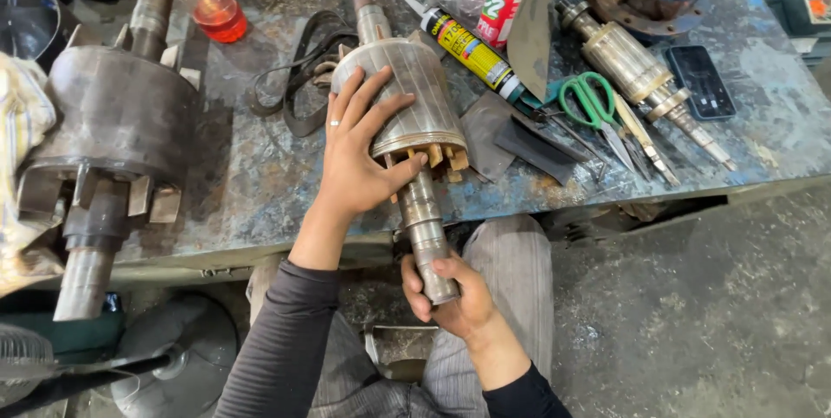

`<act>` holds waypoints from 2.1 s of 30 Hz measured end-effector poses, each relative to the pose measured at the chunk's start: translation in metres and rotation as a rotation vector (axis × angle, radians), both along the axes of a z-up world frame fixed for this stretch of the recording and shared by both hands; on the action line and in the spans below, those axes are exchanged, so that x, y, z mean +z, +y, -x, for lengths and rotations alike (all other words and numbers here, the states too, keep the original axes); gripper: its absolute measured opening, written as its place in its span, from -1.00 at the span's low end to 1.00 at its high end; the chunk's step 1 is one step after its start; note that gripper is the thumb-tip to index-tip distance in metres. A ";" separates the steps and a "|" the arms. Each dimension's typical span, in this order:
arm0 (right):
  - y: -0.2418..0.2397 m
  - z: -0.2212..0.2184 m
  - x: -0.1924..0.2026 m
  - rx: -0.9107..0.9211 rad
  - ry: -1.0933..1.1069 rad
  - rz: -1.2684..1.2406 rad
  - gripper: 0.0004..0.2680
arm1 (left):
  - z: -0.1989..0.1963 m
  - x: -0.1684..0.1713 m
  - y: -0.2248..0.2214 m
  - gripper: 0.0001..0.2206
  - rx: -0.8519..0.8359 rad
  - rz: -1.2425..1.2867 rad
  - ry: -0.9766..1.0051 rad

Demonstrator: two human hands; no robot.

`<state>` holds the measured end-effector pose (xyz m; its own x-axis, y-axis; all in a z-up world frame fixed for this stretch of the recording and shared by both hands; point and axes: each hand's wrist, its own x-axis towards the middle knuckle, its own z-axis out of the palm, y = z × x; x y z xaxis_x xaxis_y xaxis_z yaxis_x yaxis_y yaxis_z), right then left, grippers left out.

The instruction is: Sanding a motor shaft with sandpaper and cleaning it with a cloth and liquid on a workbench.

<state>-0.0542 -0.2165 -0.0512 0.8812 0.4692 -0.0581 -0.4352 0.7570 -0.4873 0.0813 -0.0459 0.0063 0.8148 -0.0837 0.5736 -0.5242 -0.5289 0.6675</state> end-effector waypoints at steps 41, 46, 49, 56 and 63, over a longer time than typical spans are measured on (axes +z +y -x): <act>0.025 0.022 0.028 0.049 -0.070 0.699 -0.49 | 0.026 -0.020 0.059 -0.45 -0.121 0.167 -0.113; 0.045 0.016 0.038 0.207 -0.002 0.662 -0.35 | 0.048 -0.011 0.089 -0.46 -0.086 0.169 0.004; 0.063 0.019 0.039 0.278 0.109 0.580 -0.38 | 0.065 -0.012 0.109 -0.47 -0.009 0.160 0.039; 0.081 0.017 0.049 0.378 0.035 0.785 -0.24 | 0.093 0.011 0.120 -0.46 0.071 0.197 0.041; 0.007 -0.057 0.055 -0.206 -0.220 1.432 -0.61 | 0.083 0.012 0.098 -0.46 0.163 -0.081 0.031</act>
